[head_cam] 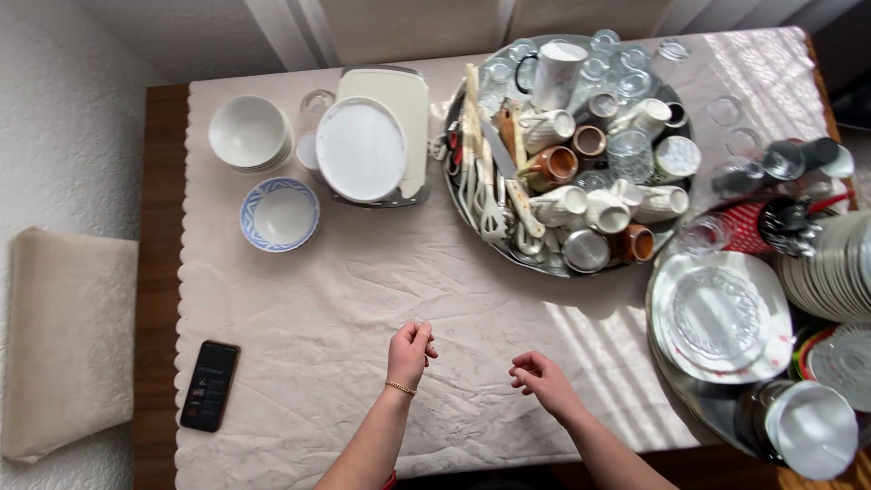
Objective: The person sorts a mixed pile of dishes on a table, picking up mugs, bowls, plates, and cutlery one at a time and placing them into separate stacks or piles by type. The person handles ceramic mugs, glass bowls, white plates, and metal spoons, arranging them neatly on the table surface.
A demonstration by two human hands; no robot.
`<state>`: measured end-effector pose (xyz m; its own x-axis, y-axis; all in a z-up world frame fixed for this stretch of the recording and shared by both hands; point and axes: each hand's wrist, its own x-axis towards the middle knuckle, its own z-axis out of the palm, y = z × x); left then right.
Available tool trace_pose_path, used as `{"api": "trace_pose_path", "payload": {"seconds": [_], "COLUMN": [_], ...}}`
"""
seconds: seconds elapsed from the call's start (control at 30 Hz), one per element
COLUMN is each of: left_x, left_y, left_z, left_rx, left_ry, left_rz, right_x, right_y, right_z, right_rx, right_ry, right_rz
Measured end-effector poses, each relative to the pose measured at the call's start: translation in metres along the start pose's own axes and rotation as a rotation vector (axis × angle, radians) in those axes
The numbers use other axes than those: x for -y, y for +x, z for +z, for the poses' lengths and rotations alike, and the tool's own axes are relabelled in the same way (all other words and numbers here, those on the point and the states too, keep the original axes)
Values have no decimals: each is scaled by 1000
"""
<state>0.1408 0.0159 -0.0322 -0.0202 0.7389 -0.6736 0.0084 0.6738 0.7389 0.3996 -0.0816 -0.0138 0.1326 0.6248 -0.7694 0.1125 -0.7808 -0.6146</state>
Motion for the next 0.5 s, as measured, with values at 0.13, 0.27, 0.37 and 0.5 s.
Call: {"api": "trace_pose_path", "payload": {"seconds": [0.13, 0.27, 0.37, 0.5], "left_x": [3, 26, 39, 71], "left_y": [-16, -31, -55, -76], "left_z": [60, 117, 158, 205], "left_rx": [98, 212, 281, 358], "left_ry": [97, 126, 166, 213], "left_rz": [35, 141, 182, 192], "right_x": [-18, -63, -107, -173], "right_y": [-40, -76, -104, -134], "right_z": [-61, -122, -174, -260], "right_rx": [-132, -295, -511, -980], "right_ry": [38, 130, 176, 56], "right_rz": [9, -80, -193, -250]}}
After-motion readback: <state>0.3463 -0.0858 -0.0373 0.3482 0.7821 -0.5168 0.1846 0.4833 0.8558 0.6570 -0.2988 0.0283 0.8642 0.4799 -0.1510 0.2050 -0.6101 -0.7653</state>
